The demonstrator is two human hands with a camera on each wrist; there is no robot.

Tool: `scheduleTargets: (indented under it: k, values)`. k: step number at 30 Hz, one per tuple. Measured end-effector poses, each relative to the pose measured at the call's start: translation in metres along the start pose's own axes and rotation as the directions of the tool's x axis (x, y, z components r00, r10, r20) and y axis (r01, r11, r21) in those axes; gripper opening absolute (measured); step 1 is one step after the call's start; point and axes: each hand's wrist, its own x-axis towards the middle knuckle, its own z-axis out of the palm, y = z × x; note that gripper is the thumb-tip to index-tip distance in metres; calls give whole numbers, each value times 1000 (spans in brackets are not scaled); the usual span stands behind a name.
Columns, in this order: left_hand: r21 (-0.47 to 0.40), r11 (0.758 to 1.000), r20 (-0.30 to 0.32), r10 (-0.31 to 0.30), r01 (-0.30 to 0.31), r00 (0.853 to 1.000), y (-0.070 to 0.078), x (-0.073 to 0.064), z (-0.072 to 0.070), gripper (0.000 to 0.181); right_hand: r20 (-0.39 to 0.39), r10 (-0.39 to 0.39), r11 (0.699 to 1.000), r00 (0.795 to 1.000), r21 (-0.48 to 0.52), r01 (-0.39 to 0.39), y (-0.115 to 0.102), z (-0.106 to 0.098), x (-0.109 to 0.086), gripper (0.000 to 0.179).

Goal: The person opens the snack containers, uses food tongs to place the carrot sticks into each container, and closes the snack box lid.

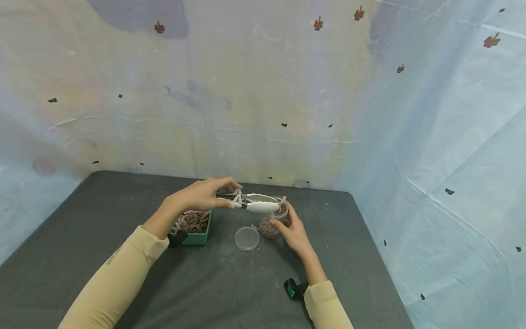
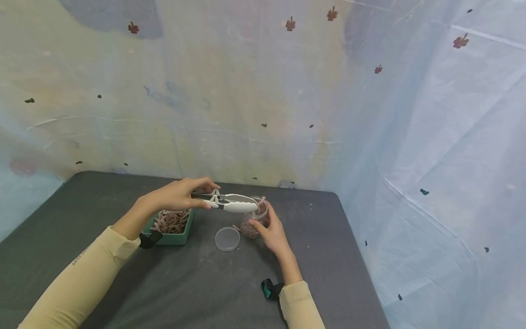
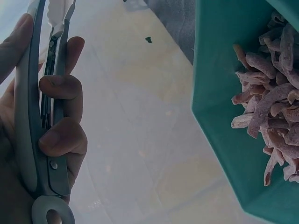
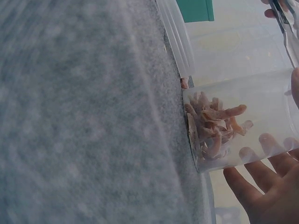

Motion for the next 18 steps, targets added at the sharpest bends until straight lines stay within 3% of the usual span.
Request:
scheduleTargets:
  k: [13, 18]
  values:
    - [10, 1000, -22, 7, -6, 1000, -5, -3, 2, 59, 11, -7, 1000, 1000, 21, 7, 1, -2, -1, 77]
    - [3, 1000, -46, -23, 24, 999, -8, -12, -2, 58, 10, -22, 1000, 1000, 23, 22, 1, -2, 0, 73]
